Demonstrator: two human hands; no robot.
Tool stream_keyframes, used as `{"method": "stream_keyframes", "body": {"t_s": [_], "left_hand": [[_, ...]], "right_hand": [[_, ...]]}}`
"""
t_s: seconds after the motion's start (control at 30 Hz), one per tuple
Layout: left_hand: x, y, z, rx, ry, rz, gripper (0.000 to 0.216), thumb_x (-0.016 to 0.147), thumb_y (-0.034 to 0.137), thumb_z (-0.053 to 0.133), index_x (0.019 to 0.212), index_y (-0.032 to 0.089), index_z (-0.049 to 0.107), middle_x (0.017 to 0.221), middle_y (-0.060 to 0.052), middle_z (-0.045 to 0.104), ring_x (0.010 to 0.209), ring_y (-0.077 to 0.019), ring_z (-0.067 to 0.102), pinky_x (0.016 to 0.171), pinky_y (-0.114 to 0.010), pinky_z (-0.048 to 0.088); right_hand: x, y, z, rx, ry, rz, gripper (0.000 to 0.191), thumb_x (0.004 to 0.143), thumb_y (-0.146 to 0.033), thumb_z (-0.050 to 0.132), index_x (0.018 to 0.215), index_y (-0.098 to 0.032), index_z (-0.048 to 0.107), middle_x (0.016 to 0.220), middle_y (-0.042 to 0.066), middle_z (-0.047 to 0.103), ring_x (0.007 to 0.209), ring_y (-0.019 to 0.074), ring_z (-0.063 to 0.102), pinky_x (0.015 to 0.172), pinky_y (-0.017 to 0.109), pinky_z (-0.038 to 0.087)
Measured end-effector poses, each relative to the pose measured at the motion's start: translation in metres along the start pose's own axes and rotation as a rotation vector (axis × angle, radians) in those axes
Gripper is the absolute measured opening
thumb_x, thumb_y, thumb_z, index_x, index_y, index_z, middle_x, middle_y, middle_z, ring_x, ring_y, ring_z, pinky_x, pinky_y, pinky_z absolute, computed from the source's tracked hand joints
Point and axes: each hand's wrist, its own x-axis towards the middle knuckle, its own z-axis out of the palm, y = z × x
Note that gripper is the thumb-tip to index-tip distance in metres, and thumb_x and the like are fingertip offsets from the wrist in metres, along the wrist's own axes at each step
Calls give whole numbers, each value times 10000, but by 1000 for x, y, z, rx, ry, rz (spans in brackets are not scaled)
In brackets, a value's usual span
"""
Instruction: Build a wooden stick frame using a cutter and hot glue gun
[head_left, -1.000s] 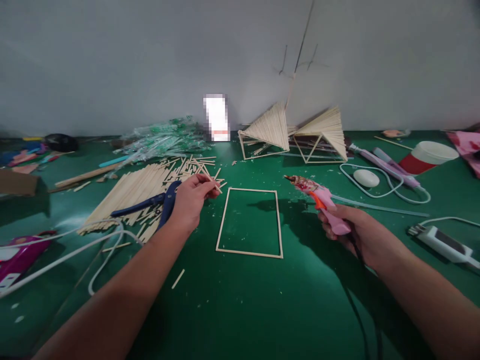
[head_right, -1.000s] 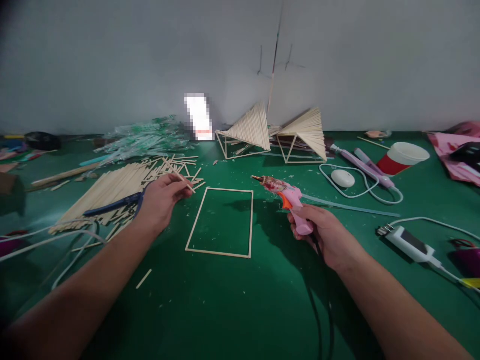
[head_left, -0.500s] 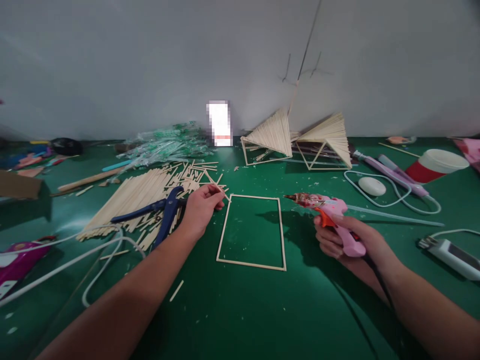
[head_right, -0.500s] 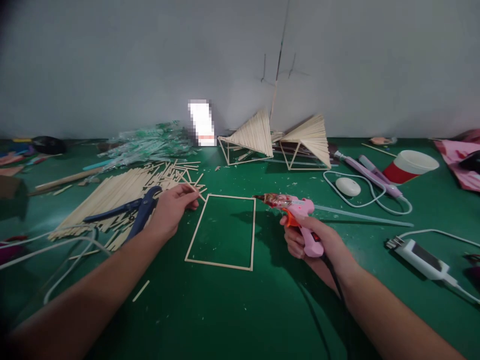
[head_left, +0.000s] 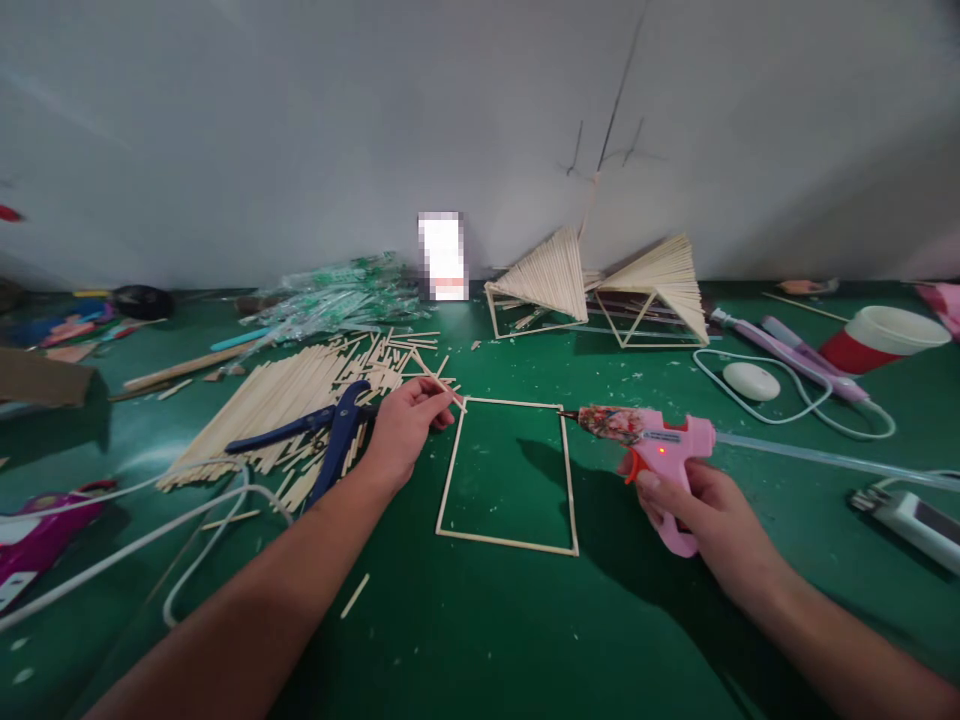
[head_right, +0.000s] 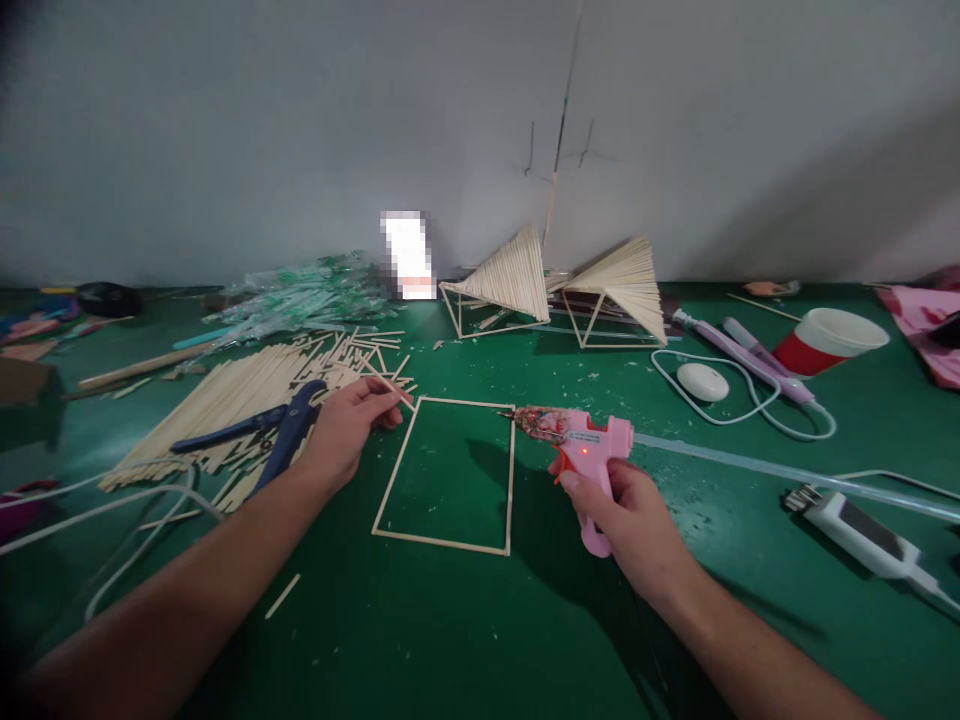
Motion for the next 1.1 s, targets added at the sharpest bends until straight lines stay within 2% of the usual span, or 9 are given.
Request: {"method": "stream_keyframes", "body": {"t_s": [0.17,0.27,0.37,0.5,0.57,0.67,0.87,1.1], "left_hand": [[2,1,-7,-180,35,-78,218,665,269,709,831,135,664,774,-27,681,513,-54,514,509,-183,411],[5,2,-12,-262,65,-131,238,659,256,709,851,124,661,769,-32,676,505,-47,499,503,-177,429],[7,3,-16,-311,85,-163,212,668,239,692,840,119,662,759,-31,667,499,-40,488,490,-167,430],[7,2,-18,-328,80,-168,188,667,241,686,812,125,658,754,-34,666,498,-48,492,482,-177,432],[6,2,-17,-316,73,-151,189,657,250,693,795,129,652,761,-37,669,502,-55,498,492,-190,438],[3,1,-12,-280,84,-105,202,633,265,709,765,131,635,768,-33,665,523,-62,517,514,-198,438],[6,-3,1,-163,241,23,194,632,286,693,735,154,595,581,40,546,479,-73,488,464,-194,372],[17,0,3,33,207,172,120,674,255,677,734,171,616,603,30,578,503,-97,510,506,-219,404]], "right_hand": [[-4,-5,3,-228,114,-98,308,711,-516,628,657,-213,605,563,17,542,523,176,497,483,296,399],[-5,-6,4,-281,95,-115,322,730,-532,589,611,-233,567,510,6,486,468,170,457,436,298,374],[-5,-7,7,-230,40,-129,350,725,-557,579,574,-249,510,481,-8,425,442,160,412,405,295,350],[-4,-6,11,-258,-11,-132,364,751,-546,553,553,-248,490,465,-15,430,426,150,408,404,289,369],[-4,-6,12,-291,-18,-164,355,774,-528,530,570,-238,525,485,0,506,456,163,481,450,292,418],[-3,-11,16,-224,-26,-200,341,792,-515,512,657,-213,594,591,32,623,529,183,582,505,290,462],[12,-37,38,-140,-97,-111,344,788,-498,546,742,-163,612,608,34,621,458,130,527,429,253,397],[54,-45,78,-130,-188,-135,291,815,-440,548,719,-167,579,634,30,630,459,105,527,425,232,399]]}}
